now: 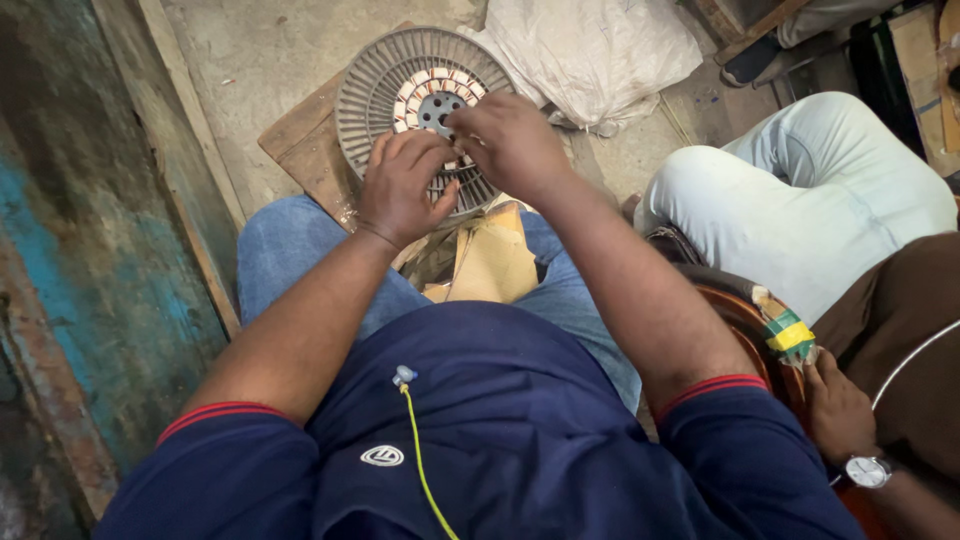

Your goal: The person sits on the floor and winds a thin wire around the slots of a motor stator. They use both hands to guide the wire through the slots and secure it in place.

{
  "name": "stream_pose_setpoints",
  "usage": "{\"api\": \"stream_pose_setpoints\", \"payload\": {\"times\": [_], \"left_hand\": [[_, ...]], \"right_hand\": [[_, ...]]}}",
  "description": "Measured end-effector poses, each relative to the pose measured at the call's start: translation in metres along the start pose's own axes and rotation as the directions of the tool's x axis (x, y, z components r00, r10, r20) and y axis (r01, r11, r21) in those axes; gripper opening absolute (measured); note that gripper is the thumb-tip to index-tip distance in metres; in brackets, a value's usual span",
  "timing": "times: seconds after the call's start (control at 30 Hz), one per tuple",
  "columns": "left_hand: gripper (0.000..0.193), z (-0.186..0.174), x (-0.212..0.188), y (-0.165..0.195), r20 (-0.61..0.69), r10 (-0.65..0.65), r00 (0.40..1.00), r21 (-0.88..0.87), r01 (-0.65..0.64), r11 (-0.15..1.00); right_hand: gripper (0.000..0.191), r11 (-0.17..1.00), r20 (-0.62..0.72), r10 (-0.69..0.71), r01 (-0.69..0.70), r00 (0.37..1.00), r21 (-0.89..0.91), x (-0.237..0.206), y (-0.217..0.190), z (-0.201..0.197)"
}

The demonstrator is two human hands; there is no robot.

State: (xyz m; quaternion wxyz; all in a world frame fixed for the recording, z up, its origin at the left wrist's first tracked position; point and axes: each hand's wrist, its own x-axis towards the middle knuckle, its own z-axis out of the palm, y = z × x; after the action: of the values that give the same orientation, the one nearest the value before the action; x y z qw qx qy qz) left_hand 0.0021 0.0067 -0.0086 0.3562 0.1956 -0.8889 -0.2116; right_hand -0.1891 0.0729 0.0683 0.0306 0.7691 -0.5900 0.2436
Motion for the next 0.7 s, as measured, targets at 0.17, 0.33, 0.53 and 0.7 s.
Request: {"api": "stream_pose_setpoints", "payload": {"times": [0.17, 0.33, 0.53, 0.7], "left_hand": [[0.035, -0.002, 0.001, 0.000, -0.008, 0.019, 1.000, -0.022, -0.019, 1.000], [0.032, 0.000, 0.001, -0.003, -0.023, 0.043, 0.999, -0.009, -0.043, 0.999], [0.029, 0.000, 0.002, -0.004, -0.014, 0.020, 1.000, 0.014, -0.019, 1.000], [0.028, -0.002, 0.002, -0.003, -0.013, 0.031, 0.999, -0.007, -0.031, 1.000]], "right_hand": [[0.024, 0.987, -0.243, 0.159, -0.161, 0.957, 0.015, -0.044, -0.026, -0.007], [0.026, 0.956, -0.099, 0.272, -0.258, 0.957, 0.136, -0.066, -0.042, 0.011], [0.023, 0.873, -0.064, 0.450, -0.424, 0.891, 0.242, -0.057, -0.051, 0.030], [0.024, 0.697, 0.085, 0.633, -0.614, 0.770, 0.369, -0.048, -0.053, 0.035]]}}
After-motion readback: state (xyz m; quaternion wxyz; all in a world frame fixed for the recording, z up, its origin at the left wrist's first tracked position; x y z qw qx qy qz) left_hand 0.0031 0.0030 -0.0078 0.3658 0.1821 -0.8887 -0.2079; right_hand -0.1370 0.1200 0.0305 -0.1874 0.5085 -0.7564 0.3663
